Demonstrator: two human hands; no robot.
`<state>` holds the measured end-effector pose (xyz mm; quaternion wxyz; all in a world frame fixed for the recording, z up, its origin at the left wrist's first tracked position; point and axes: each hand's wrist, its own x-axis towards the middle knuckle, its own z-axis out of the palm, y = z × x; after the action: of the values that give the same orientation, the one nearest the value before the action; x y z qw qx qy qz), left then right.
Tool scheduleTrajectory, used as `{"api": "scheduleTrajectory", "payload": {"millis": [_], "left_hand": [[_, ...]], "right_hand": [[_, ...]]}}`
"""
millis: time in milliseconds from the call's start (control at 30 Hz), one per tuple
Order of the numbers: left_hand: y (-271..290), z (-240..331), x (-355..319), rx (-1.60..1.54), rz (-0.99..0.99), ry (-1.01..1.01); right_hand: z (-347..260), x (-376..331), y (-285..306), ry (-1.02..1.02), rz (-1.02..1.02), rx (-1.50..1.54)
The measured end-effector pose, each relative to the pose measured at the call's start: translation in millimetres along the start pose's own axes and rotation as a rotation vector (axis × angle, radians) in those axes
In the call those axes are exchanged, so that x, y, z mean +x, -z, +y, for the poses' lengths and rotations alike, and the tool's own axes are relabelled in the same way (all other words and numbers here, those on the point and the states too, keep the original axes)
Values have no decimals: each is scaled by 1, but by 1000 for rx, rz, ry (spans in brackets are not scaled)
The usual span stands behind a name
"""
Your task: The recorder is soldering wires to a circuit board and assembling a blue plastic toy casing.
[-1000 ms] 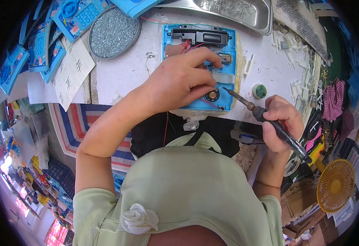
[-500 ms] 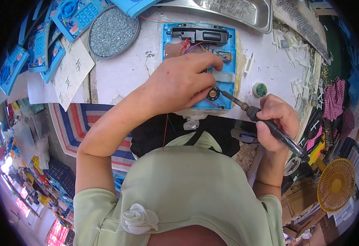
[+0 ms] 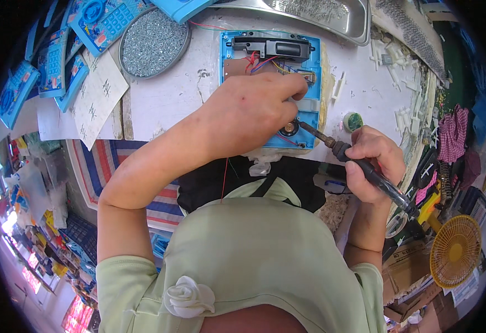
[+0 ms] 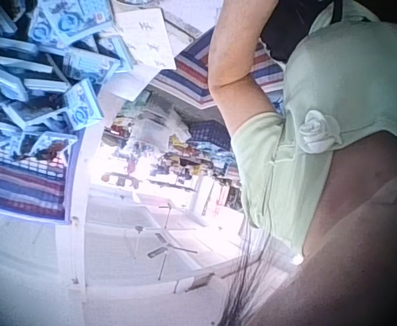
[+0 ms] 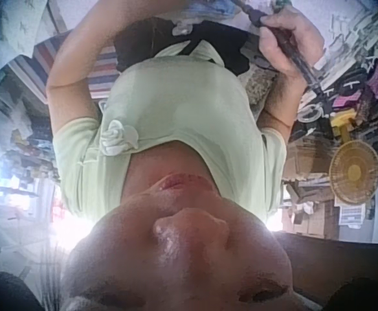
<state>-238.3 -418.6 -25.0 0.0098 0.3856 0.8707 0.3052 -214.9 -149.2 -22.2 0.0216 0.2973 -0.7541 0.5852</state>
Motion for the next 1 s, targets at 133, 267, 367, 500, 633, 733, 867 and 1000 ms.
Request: {"api": "scheduleTrajectory", "payload": {"millis": [133, 267, 367, 500, 633, 733, 867, 1000], "left_hand": [[5, 3, 3, 77, -68, -19], [6, 4, 6, 100, -99, -20], [7, 7, 6, 110, -110, -9], [9, 8, 6, 117, -120, -7], [8, 5, 4, 111, -107, -14], [7, 3, 4, 93, -89, -33], [8, 0, 5, 90, -103, -21], [7, 0, 1, 30, -19, -14]], "right_hand": [[0, 2, 0, 5, -17, -17], [-1, 4, 1, -7, -24, -45], [-9, 6, 2, -77, -44, -85], [-23, 13, 0, -115, -39, -123], [-27, 5, 9, -77, 27, -76], [-35, -13, 20, -129, 164, -65], [-52, -48, 35, -255, 450, -5], [-86, -94, 86, -212, 743, -143]]}}
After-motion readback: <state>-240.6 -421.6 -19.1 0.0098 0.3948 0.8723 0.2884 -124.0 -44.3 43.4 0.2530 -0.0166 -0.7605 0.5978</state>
